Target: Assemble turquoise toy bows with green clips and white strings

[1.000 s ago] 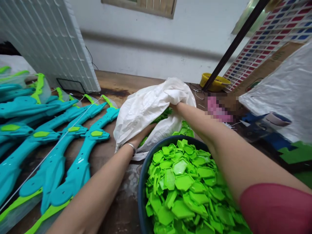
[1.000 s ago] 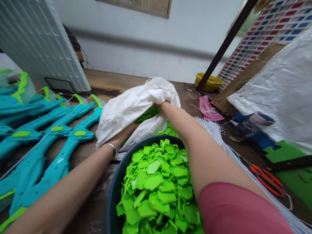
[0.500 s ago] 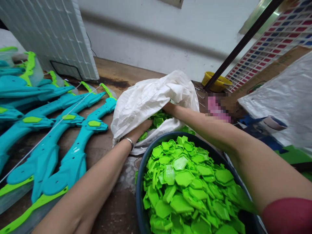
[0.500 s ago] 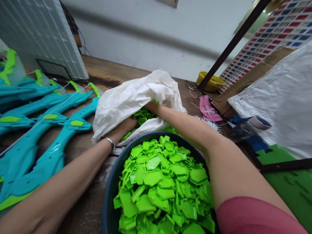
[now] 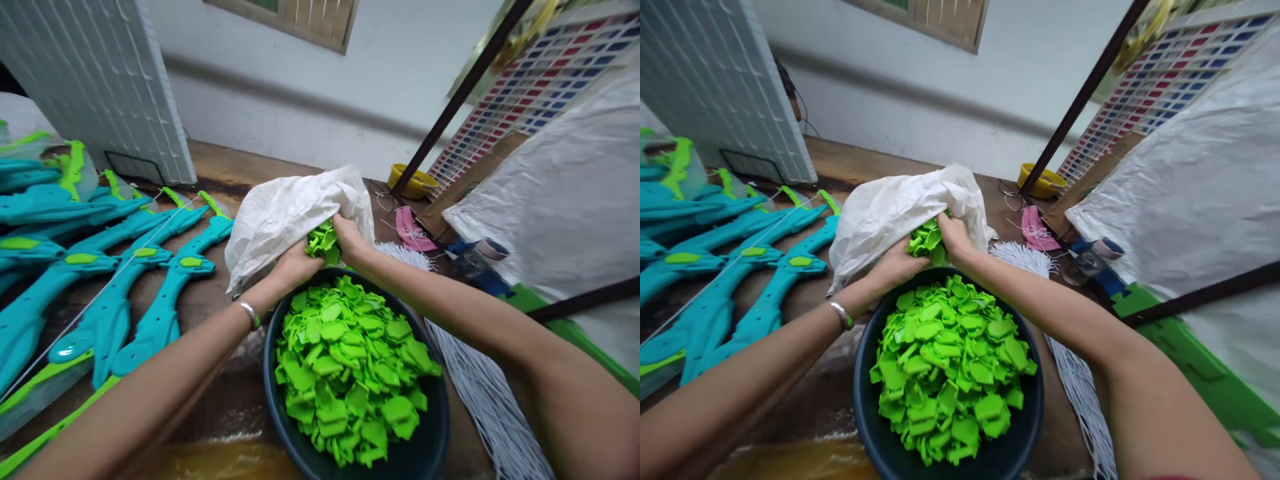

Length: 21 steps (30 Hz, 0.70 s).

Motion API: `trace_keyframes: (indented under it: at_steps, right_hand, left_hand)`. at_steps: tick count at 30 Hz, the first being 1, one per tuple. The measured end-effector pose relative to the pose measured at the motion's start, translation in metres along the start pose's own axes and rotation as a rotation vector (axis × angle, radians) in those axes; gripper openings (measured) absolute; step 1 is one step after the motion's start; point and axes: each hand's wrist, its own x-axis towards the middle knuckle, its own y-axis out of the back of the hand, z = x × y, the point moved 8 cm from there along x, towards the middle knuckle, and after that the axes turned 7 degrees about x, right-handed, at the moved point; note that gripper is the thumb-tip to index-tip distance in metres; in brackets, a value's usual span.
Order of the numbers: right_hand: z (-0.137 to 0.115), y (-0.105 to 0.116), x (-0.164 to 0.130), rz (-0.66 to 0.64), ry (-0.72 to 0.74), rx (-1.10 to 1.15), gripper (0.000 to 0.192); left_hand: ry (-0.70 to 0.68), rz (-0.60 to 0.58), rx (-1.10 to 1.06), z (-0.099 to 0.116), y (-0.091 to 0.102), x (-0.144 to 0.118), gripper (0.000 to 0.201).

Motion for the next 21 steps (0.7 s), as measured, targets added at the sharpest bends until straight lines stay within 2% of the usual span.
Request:
trace_keyframes:
  at_steps: [3, 5, 8, 10, 15, 18, 21]
  right_hand:
    - [-0.015, 0.022, -0.050, -0.006, 0.007, -0.087, 0.050]
    - [-0.025, 0.034, -0.086, -0.027, 0.028, -0.155, 0.043]
    - [-0.036, 0.047, -0.135, -0.085, 0.058, -0.264, 0.034]
    - [-0.039, 0.053, -0.157, -0.130, 0.074, -0.334, 0.031]
    - [-0.047, 0.063, -0.175, -0.250, 0.106, -0.485, 0.032]
    - [-0.057, 0.067, -0.179, -0.331, 0.145, -0.538, 0.039]
    - [-0.067, 0.069, -0.187, -0.394, 0.180, -0.581, 0.042]
  left_hand:
    - [-0.114, 0.009, 0.039, 0.031, 0.007, -0.035, 0.087]
    - [-0.175, -0.026, 0.096, 0.042, 0.003, -0.059, 0.102]
    - [-0.185, -0.154, 0.175, 0.043, -0.012, -0.085, 0.101]
    - [-0.181, -0.209, 0.209, 0.045, -0.018, -0.094, 0.096]
    - [-0.200, -0.344, 0.275, 0.068, -0.013, -0.094, 0.097]
    - [-0.227, -0.425, 0.298, 0.087, -0.001, -0.098, 0.099]
    - [-0.253, -0.466, 0.311, 0.100, 0.012, -0.113, 0.092]
